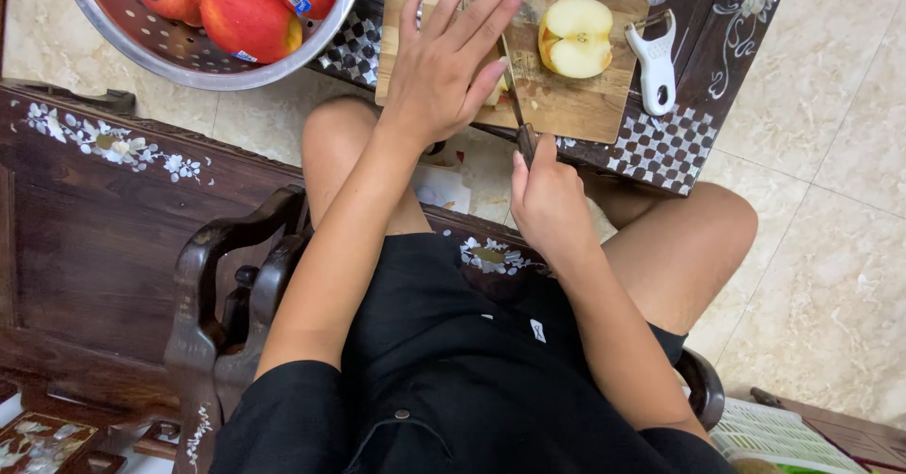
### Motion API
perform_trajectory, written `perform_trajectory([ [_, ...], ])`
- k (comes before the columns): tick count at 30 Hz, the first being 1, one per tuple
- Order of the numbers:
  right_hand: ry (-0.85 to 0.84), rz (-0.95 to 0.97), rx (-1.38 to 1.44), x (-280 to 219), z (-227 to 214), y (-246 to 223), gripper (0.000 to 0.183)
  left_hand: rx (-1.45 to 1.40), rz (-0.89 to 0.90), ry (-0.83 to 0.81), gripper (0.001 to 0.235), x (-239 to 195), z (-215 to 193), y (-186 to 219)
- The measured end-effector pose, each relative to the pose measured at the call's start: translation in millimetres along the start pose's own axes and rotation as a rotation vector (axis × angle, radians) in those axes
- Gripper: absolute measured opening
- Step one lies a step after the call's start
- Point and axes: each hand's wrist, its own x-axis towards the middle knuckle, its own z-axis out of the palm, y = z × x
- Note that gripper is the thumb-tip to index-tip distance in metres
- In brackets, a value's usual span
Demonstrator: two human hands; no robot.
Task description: Peeling and cutting apples on a wooden cutting board.
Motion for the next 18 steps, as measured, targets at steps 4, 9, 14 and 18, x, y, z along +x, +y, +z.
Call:
perform_trajectory([
  [4, -0.021, 0.006, 0.003, -0.4, 3.3, 6.0, 0.031, 0.039, -0.015, 0.016, 0.063, -0.5, 8.5, 1.6],
  [9, -0.051, 0.036, 0.021, 2.3, 0.3, 4.8, 0.030, 0.079, -0.024, 0.049, 0.061, -1.0, 11.4, 5.1],
  [14, -0.034, 0.036, 0.022, 4.8, 9.6, 6.9, 0.031, 0.046, -0.069, 0.067, 0.058, -4.1, 18.7, 5.8],
  [18, -0.028, 0.041, 0.007, 7.5, 8.0, 5.9, 0.031, -0.006, -0.093, 0.058, 0.055, -2.7, 17.9, 8.1],
])
